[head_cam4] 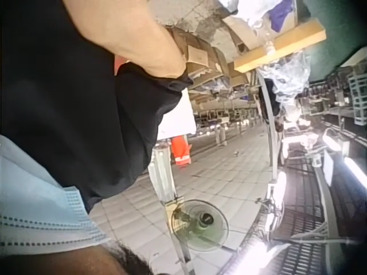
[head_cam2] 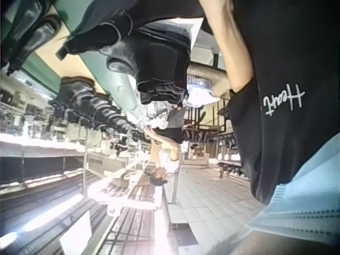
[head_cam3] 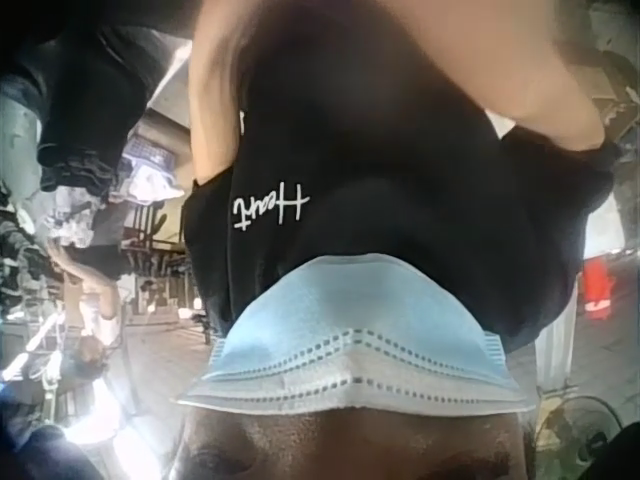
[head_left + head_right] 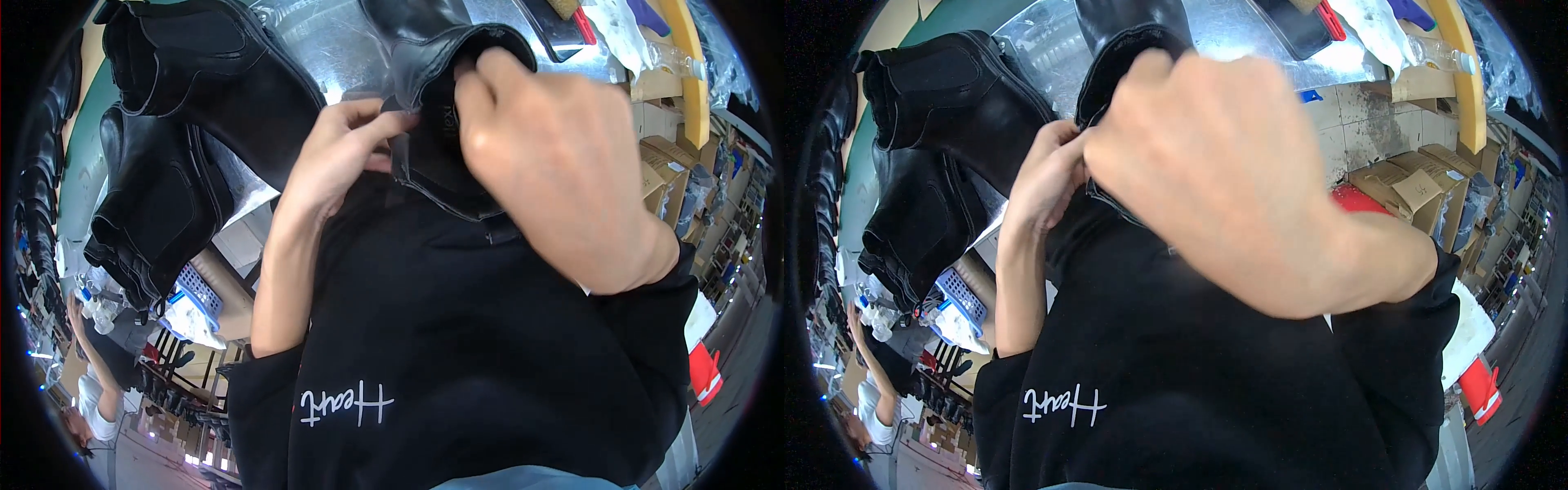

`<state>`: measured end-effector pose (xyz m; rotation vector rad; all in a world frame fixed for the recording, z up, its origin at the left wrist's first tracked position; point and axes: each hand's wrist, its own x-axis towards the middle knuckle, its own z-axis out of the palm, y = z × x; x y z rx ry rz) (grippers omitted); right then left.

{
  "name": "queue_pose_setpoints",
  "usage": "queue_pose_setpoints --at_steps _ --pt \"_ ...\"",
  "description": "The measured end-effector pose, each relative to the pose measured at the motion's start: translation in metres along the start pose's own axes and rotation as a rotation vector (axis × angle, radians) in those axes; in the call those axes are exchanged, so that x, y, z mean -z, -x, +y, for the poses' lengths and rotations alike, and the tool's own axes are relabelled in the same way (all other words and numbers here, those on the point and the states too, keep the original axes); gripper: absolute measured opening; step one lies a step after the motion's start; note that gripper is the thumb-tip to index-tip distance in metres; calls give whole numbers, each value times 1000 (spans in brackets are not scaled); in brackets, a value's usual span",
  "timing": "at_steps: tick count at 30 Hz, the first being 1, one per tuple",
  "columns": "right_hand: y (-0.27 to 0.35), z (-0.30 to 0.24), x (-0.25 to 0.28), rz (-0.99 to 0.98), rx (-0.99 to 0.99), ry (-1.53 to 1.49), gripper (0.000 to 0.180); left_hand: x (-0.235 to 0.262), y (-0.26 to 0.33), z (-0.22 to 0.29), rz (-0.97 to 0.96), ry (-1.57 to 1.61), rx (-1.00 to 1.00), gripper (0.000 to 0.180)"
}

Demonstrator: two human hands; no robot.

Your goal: Trimming loose threads and cleaning leather boots on a manufacturing line.

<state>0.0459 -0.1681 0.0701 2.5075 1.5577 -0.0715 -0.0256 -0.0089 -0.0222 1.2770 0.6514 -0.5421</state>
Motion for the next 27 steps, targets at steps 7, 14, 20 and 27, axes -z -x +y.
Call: queue_pose_setpoints --at_steps 7,14,20,27 --pt "-11 12 16 -4 136 -73 17 10 -8 -23 14 76 -107 27" --pt "-26 8 10 -101 302 -22 11 8 -12 -28 159 -76 -302 20" --pt "-31 15 21 -316 270 57 14 8 -20 -39 118 -31 -360 24" --pt "-32 15 13 -110 359 -35 14 4 -16 -53 125 153 -282 27"
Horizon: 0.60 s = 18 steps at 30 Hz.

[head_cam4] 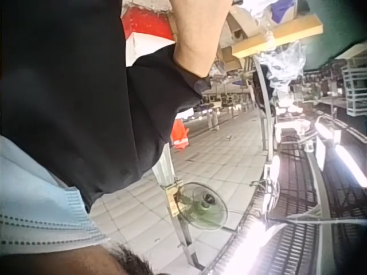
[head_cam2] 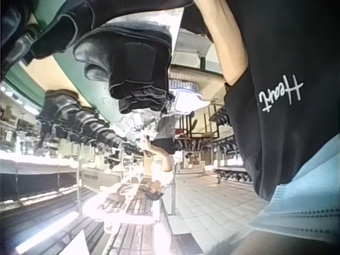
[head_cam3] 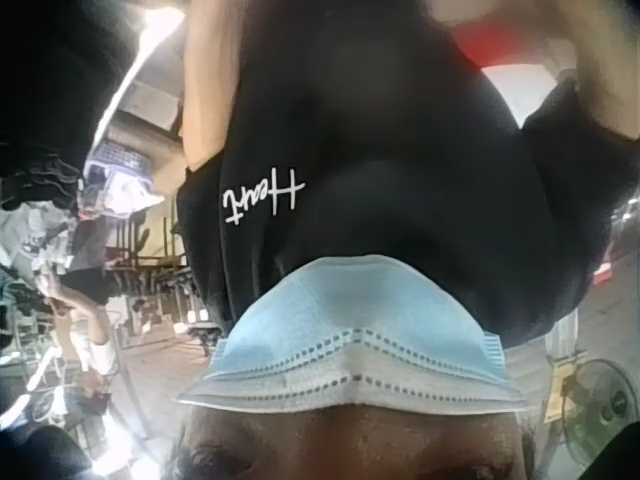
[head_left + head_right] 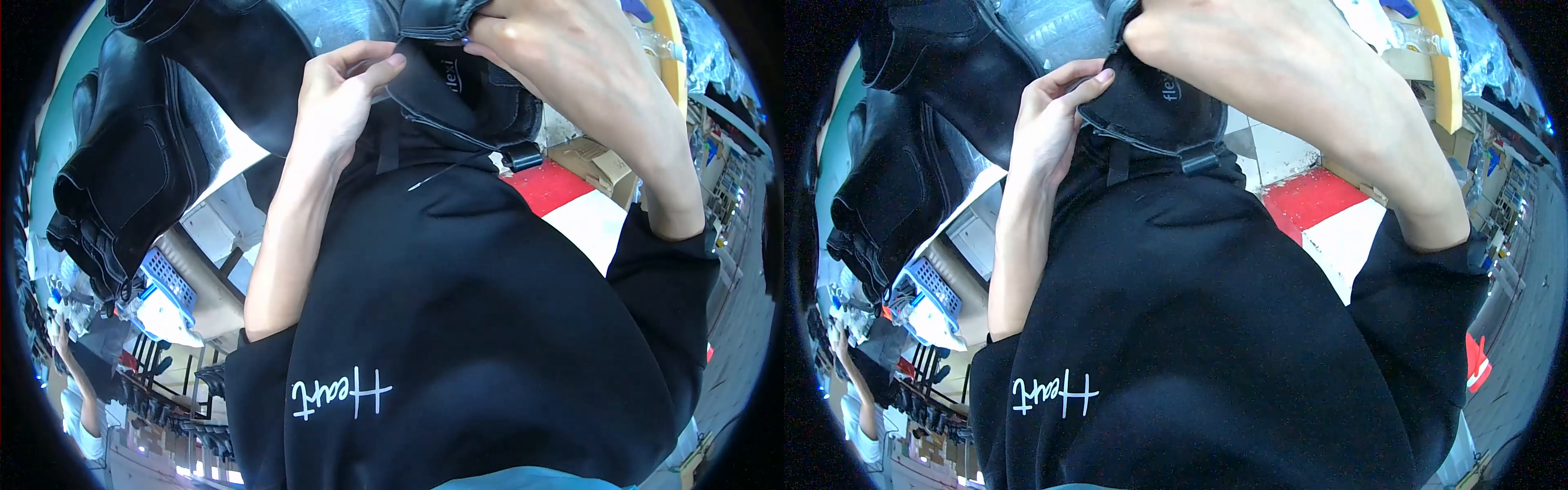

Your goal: Trimming loose threads and cleaning leather boots on a manufacturing line.

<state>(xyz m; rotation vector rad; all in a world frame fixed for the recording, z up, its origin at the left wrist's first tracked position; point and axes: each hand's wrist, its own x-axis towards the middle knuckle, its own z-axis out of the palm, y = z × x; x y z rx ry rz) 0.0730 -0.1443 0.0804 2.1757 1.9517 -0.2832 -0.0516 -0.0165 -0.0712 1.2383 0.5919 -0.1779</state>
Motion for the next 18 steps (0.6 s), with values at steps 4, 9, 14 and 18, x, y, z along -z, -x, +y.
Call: queue_pose_setpoints --at_steps 4,9,14,18 --pt "3 3 -3 29 47 -17 13 -4 0 -9 40 85 -38 27" --pt "-1 1 2 -5 26 -20 13 -6 3 -12 67 213 -20 25" --pt "3 -5 7 -41 -81 -62 19 -11 0 -13 -29 449 -11 21" --pt "0 -4 7 -48 -132 -6 22 -8 0 -8 13 408 -137 19"
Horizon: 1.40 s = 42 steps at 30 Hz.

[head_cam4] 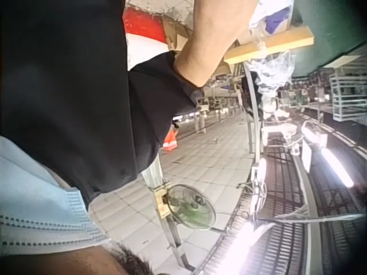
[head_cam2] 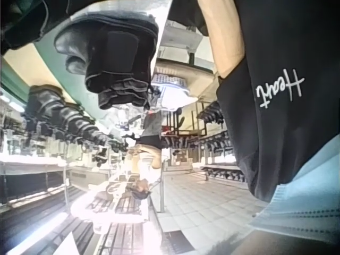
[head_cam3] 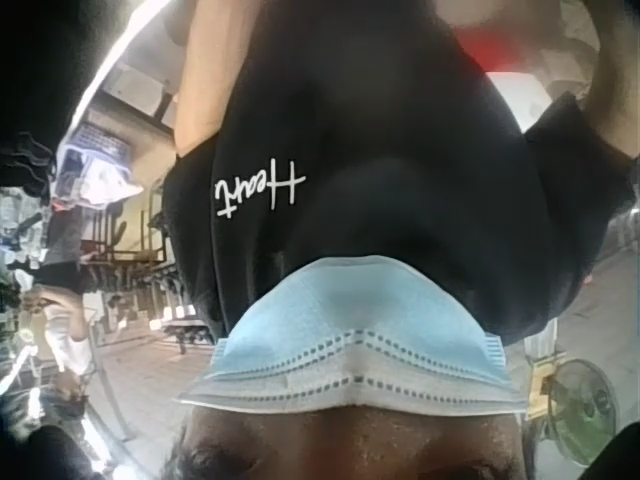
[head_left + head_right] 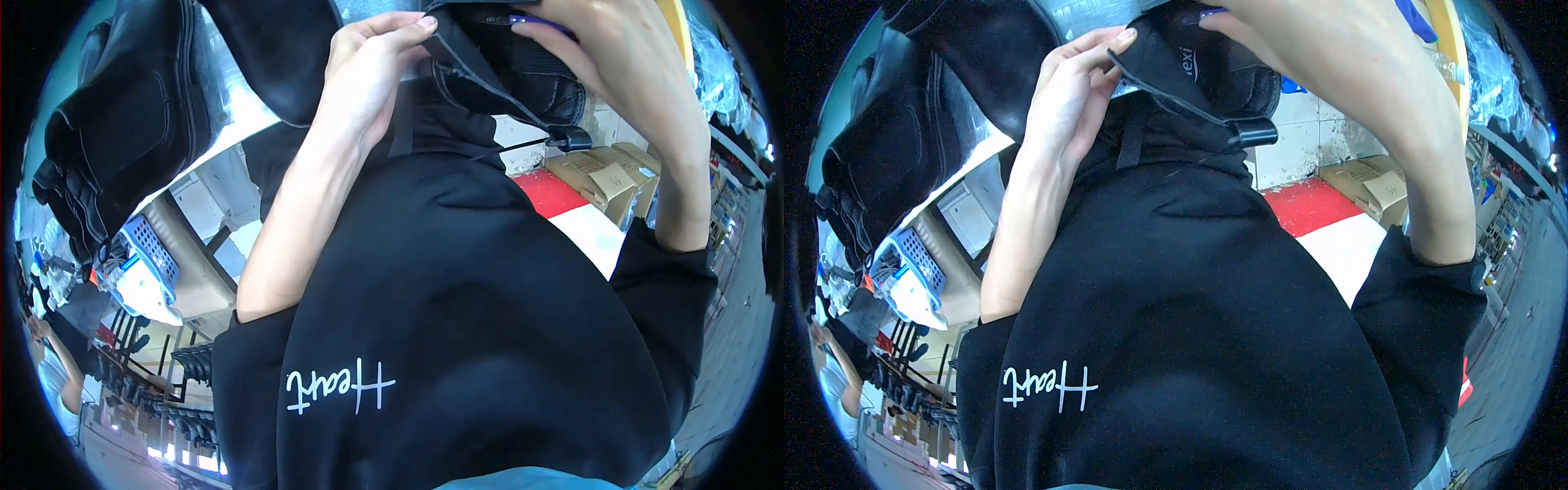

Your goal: Trimming loose threads and cleaning leather boots on a manufacturing line.

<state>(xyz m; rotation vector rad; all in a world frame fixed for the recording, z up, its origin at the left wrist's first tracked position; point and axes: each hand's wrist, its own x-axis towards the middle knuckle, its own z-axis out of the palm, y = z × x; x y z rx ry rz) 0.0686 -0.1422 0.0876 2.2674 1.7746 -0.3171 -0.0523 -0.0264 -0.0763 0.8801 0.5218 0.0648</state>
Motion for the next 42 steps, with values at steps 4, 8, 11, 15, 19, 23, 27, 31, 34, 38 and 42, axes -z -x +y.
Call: queue_pose_setpoints --at_steps 4,8,11,15,19,23,27,31,34,38,42 --pt "1 -4 6 56 -36 -94 20 8 -6 -3 -72 -115 -23 18" --pt "8 -3 -12 96 30 26 14 -2 2 5 5 -190 -6 16" --pt "21 -4 -22 208 115 159 14 -7 3 4 26 -274 -32 15" --pt "26 -4 -21 135 117 241 17 -15 2 5 -23 -355 -48 16" --pt "27 -6 -21 150 145 272 22 -18 3 4 -28 -459 -53 18" --pt "27 -9 -17 110 164 308 30 -17 2 1 -37 -477 -68 19" --pt "25 -11 -14 32 158 324 33 -20 4 5 -28 -523 -65 20" --pt "23 -14 -15 43 165 312 32 -16 0 -5 -12 -545 -154 20" --pt "20 -14 -17 47 189 306 32 -18 -1 -8 -8 -528 -148 20" --pt "19 -13 -17 16 190 281 31 -20 -2 -6 -22 -521 -150 20" --pt "18 -16 -18 14 204 326 33 -20 -3 -10 -9 -531 -169 19"
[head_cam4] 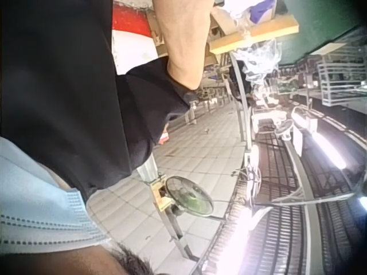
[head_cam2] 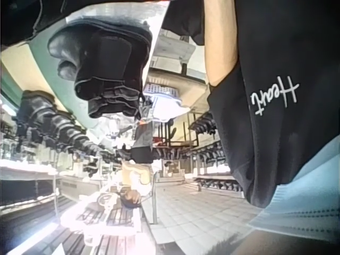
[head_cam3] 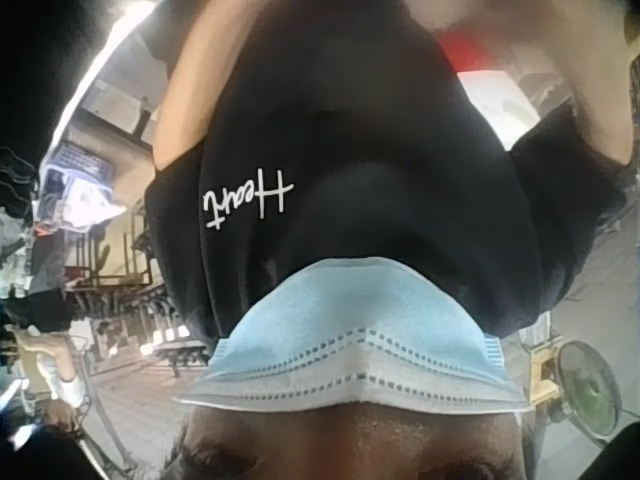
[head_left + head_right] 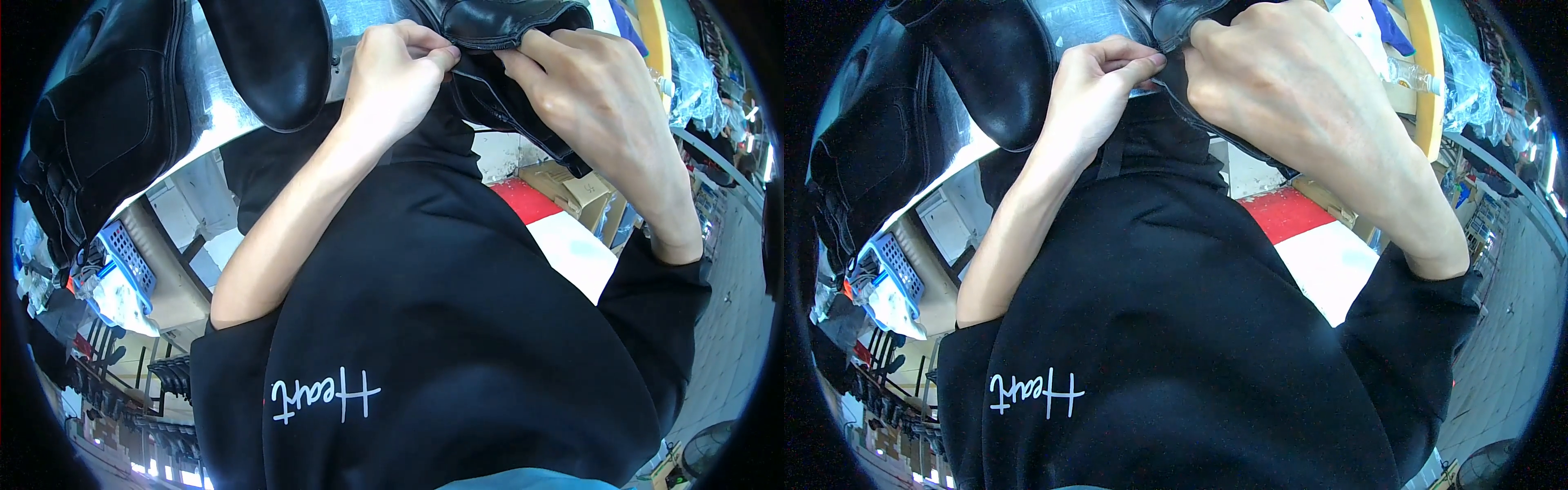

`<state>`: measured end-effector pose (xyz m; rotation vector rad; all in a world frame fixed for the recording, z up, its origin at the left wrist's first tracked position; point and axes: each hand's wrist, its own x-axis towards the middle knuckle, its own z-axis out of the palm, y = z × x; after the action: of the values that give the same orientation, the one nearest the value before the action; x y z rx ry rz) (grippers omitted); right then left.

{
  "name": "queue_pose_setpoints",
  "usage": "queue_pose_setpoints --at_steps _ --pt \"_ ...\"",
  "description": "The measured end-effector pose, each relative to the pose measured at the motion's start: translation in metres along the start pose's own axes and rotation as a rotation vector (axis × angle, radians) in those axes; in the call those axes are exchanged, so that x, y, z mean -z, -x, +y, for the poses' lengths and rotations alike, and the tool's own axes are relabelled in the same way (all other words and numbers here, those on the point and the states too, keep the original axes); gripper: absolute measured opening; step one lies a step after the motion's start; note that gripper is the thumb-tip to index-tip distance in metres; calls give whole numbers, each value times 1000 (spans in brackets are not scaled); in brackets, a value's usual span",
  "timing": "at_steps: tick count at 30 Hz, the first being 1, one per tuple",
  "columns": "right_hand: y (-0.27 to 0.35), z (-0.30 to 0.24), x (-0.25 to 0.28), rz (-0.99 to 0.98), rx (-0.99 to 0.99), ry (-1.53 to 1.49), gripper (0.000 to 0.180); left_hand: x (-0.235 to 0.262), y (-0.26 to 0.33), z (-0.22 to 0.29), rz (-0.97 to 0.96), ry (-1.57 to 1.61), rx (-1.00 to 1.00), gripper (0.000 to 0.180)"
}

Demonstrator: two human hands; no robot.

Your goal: Trimming loose threads and cleaning leather boots on a manufacturing line.

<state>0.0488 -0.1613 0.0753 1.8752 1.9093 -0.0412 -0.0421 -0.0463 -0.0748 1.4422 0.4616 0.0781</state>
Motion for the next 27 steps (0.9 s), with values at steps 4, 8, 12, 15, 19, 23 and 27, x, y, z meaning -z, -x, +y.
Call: queue_pose_setpoints --at_steps 4,8,12,15,19,23,27 --pt "-3 -2 0 -24 7 10 36 0 -2 1 6 -33 -14 19" --pt "-3 -6 -7 23 31 107 38 0 -3 -1 15 -34 -37 19" --pt "-4 -7 -10 38 80 180 35 0 -4 0 10 -37 -27 19" --pt "-9 -9 -7 9 73 150 31 0 -4 1 12 -54 -38 19" --pt "-8 -6 -11 78 90 141 29 1 -3 -1 12 -56 -64 18" --pt "-1 1 -4 40 70 92 27 4 3 3 -33 -7 -2 19" --pt "-2 22 22 -107 32 -55 13 6 9 5 -63 113 142 19"
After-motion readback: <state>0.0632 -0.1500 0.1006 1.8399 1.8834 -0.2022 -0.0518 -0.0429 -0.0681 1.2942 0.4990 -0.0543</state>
